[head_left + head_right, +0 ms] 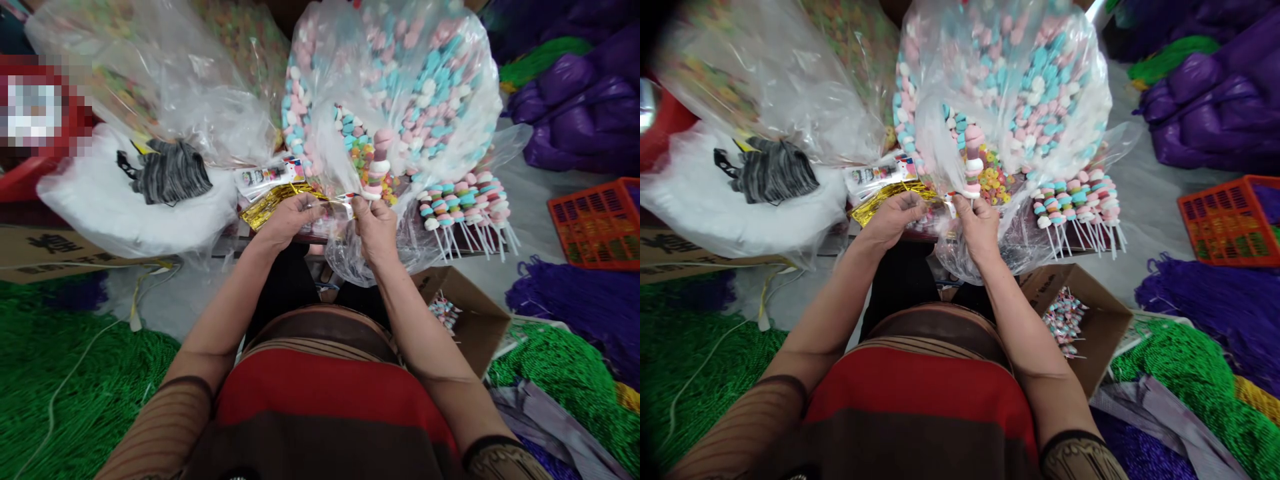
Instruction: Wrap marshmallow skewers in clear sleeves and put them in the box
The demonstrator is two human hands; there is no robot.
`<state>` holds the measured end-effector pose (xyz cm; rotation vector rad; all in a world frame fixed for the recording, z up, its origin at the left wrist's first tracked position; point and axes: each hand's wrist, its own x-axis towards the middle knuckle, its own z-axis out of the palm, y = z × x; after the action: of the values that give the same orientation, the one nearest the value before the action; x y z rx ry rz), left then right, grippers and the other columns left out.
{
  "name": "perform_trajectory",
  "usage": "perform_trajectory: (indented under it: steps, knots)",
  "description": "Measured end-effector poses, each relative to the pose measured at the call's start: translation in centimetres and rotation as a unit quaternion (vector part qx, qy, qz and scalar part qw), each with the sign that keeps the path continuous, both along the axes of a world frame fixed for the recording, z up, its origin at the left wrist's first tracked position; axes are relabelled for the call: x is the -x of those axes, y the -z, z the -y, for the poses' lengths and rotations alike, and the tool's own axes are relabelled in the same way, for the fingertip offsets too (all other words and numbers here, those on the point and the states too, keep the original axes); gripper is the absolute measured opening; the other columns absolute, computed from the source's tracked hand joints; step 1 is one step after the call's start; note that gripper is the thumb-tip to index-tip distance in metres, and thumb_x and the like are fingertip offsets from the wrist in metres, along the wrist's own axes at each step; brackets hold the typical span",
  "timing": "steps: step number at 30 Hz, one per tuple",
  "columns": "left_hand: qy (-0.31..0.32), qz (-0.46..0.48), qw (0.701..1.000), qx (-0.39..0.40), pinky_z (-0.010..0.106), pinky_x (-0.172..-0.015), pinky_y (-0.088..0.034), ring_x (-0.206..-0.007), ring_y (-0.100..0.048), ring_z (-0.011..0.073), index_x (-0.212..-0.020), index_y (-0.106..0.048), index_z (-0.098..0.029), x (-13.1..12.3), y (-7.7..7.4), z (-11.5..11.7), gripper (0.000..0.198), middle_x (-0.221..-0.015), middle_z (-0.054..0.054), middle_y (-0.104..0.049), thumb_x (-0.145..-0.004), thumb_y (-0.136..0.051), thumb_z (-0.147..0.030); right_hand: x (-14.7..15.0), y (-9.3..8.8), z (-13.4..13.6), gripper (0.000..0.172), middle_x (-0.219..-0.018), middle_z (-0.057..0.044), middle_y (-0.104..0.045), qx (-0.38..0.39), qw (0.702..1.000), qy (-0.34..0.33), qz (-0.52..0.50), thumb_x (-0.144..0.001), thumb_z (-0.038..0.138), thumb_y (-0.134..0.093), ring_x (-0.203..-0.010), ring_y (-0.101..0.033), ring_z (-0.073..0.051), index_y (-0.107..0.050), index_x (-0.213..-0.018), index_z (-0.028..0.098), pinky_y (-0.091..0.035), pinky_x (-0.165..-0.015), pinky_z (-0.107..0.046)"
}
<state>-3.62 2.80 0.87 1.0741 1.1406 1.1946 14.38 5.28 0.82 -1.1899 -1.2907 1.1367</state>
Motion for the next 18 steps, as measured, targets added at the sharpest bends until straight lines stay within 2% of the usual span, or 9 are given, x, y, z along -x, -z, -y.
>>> perform_trajectory:
  steps: [3,6,10,15,16,18]
  knots:
    - [-0.014,-0.035,0.999,-0.021,0.026,-0.063,-0.038,-0.064,-0.045,0.0113,-0.071,-0.056,-0.019,0.0,-0.1,0.3,0.050,-0.067,-0.003,-0.052,-0.073,-0.077,-0.065,0.3,-0.6,0.5,0.043,-0.061,0.005,-0.050,0.054,0.997,-0.031,-0.048,-0.074,0.064,-0.078,-0.055,-0.044,-0.011,-0.064,-0.080,0.024,-0.033,-0.049,-0.024]
    - [-0.027,-0.114,0.991,-0.058,0.027,-0.058,-0.031,-0.060,-0.038,0.0114,-0.065,-0.051,-0.020,0.1,-0.1,0.5,0.053,-0.061,-0.004,-0.044,-0.083,-0.066,-0.068,0.4,-1.3,0.9,0.048,-0.056,0.008,-0.039,0.101,0.991,-0.036,-0.085,-0.067,0.063,-0.083,-0.048,-0.029,-0.008,-0.056,-0.070,0.024,-0.025,-0.045,-0.024]
    - [-0.034,-0.192,0.976,-0.097,0.028,-0.056,-0.029,-0.058,-0.037,0.0118,-0.064,-0.046,-0.021,0.0,-0.1,0.8,0.051,-0.058,-0.004,-0.041,-0.091,-0.058,-0.063,0.6,-1.3,1.1,0.056,-0.056,0.006,-0.038,0.081,0.995,0.004,-0.065,-0.068,0.073,-0.077,-0.052,-0.036,-0.010,-0.050,-0.066,0.025,-0.028,-0.046,-0.025]
    - [-0.054,-0.180,0.978,-0.096,0.026,-0.058,-0.036,-0.060,-0.044,0.0116,-0.081,-0.061,-0.021,-0.8,0.4,1.5,0.044,-0.063,-0.005,-0.049,-0.090,-0.060,-0.065,0.7,-0.4,1.0,0.060,-0.056,0.005,-0.035,0.061,0.996,0.050,-0.033,-0.068,0.076,-0.075,-0.055,-0.040,-0.011,-0.045,-0.061,0.025,-0.030,-0.047,-0.025]
    - [-0.058,-0.166,0.980,-0.090,0.026,-0.056,-0.035,-0.059,-0.043,0.0112,-0.078,-0.060,-0.021,-0.9,0.6,1.6,0.047,-0.062,-0.005,-0.048,-0.090,-0.060,-0.067,0.8,-0.4,1.1,0.060,-0.056,0.005,-0.035,0.064,0.996,0.048,-0.036,-0.068,0.076,-0.075,-0.055,-0.041,-0.011,-0.046,-0.061,0.025,-0.029,-0.047,-0.025]
    - [-0.067,-0.125,0.987,-0.074,0.025,-0.052,-0.033,-0.056,-0.040,0.0103,-0.071,-0.055,-0.021,-1.1,1.0,1.7,0.055,-0.059,-0.005,-0.044,-0.088,-0.058,-0.073,0.7,-0.7,1.2,0.057,-0.057,0.005,-0.039,0.091,0.995,-0.011,-0.035,-0.071,0.076,-0.073,-0.056,-0.042,-0.011,-0.050,-0.064,0.024,-0.029,-0.047,-0.025]
